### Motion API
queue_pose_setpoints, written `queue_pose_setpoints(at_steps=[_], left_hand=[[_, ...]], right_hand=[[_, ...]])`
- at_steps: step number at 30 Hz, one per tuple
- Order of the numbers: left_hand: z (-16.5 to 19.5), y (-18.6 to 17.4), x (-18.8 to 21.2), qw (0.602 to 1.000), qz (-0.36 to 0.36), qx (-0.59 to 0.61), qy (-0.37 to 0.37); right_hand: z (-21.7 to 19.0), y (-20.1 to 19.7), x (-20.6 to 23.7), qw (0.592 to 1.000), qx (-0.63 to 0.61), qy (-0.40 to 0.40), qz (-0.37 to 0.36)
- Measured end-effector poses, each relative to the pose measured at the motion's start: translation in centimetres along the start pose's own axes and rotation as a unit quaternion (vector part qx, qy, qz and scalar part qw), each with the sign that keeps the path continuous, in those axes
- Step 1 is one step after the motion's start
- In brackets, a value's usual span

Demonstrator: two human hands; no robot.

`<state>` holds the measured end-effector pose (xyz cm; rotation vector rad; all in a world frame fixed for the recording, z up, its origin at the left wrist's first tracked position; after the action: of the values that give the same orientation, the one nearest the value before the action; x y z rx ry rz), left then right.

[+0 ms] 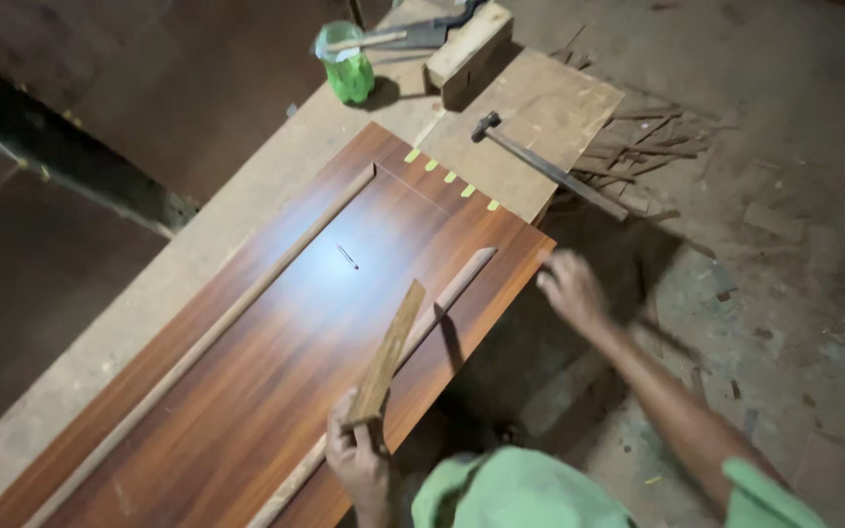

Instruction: The person attaches thin wooden strips to a large wooden panel by applying glue and hammering them into position to form a decorative frame.

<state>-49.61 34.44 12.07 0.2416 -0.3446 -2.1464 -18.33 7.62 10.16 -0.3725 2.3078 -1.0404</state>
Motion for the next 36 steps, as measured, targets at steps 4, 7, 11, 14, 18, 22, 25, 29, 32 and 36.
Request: queue_pose_setpoints(at_steps=[4,7,11,14,18,22,25,29,32,36], left_hand=[[-2.4,2.6,-3.3,0.996,-0.019,0.077,0.037],[-4.5,4.9,-6.3,0.997,0.018,0.077,0.004],[-6.2,8.6,-10.3,0.997,0.025,0.071,0.014],[-8.0,10.1,-11.1,0.998,0.055,0.027,0.003],[-11.0,12.5,-12.7,0.997,0.063,0.018,0.036],[-15.5,14.2,-13.1,0.993,0.099,0.051,0.046],[-18.2,15.2,-13.0,0.988,0.116,0.057,0.086],[-20.2,16.5,-10.9,0.974,0.160,0.001,0.157],[-21.3,17.5,-9.5,0.965,0.195,-0.035,0.172],[-22.3,18.6,-9.4,0.955,0.227,-0.039,0.188]], right_hand=[[7.2,1.3,-8.1,0.986,0.149,0.077,0.003],[11.5,2.0,-10.6,0.961,0.241,0.132,-0.035],[17.6,2.8,-11.4,0.952,0.209,0.177,-0.135],[20.5,1.8,-12.4,0.948,0.237,0.145,-0.155],[20.5,2.5,-19.1,0.968,0.187,0.072,-0.149],[11.9,7.0,-31.6,0.987,0.046,-0.129,-0.088],[3.8,13.2,-41.6,0.973,-0.010,-0.210,-0.093],[-3.1,21.4,-49.4,0.945,0.071,-0.300,-0.112],[-3.5,25.0,-51.3,0.939,0.069,-0.306,-0.137],[-2.3,25.7,-52.3,0.940,0.003,-0.308,-0.148]])
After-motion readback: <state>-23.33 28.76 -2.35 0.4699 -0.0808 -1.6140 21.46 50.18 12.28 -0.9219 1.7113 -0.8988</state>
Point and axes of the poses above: each hand's wrist, its own x-axis away from the middle knuckle, its own y-axis out of the palm, z = x × y, the point moved 8 cm from there along -x, towards the middle knuckle, and after that the axes turned 2 degrees about y, right-handed, at the moved point
